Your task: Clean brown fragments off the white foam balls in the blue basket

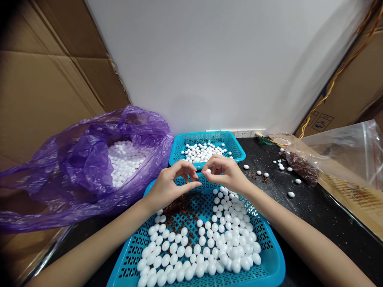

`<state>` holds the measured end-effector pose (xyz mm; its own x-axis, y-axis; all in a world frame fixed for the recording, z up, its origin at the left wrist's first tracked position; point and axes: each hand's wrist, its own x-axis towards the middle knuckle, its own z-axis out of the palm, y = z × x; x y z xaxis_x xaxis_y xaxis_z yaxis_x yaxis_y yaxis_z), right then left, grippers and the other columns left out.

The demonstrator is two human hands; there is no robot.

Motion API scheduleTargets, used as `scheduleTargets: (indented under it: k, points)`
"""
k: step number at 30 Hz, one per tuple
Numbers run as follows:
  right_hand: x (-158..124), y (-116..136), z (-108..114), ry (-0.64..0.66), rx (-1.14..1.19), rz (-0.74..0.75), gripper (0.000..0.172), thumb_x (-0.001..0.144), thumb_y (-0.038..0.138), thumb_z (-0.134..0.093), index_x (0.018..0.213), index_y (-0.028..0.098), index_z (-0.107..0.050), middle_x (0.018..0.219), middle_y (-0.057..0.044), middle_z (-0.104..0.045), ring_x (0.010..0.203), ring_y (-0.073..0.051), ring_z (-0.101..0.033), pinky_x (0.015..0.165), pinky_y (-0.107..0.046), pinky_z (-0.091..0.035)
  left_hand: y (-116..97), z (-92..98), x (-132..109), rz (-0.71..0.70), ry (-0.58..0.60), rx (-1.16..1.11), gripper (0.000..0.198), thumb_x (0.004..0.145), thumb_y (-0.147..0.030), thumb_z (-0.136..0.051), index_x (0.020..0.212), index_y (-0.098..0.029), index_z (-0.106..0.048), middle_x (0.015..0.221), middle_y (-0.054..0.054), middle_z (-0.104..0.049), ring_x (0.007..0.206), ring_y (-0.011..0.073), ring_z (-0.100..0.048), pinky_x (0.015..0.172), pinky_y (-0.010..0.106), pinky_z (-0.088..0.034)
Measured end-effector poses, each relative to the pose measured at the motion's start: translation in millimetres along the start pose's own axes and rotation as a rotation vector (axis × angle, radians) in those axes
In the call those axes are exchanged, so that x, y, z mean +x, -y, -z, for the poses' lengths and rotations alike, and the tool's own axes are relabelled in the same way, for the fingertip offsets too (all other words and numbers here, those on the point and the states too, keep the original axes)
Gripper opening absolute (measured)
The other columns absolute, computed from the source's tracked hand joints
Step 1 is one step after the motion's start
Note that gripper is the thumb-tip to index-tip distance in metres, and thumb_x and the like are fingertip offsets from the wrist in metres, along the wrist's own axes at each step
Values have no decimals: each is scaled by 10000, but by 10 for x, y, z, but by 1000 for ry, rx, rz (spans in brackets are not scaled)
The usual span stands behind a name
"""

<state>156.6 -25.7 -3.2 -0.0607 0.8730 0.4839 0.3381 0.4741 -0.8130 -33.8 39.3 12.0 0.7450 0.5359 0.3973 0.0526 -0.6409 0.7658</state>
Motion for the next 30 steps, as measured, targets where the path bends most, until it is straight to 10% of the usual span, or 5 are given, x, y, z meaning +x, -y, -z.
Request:
scheduleTargets:
  k: [19,30]
  points:
    - [39,-113,50,-209,-171,-120,164,845,297,-577,867,197,-705,828,-42,-625,612,-123,-469,559,-275,-396,19,-9,6,-30,-26,12,252,755,-201,-692,943,-185,-524,807,-18,-643,723,107,-626,650,222,-518]
    - [54,-102,26,-13,362,-182,139,755,224,-703,892,242,-689,936,-16,-648,901,-159,-608,772,-286,-522,23,5,8,-73,-105,10,163,774,-170,-670,887,-181,-553,847,-12,-624,792,107,-624,705,218,-536]
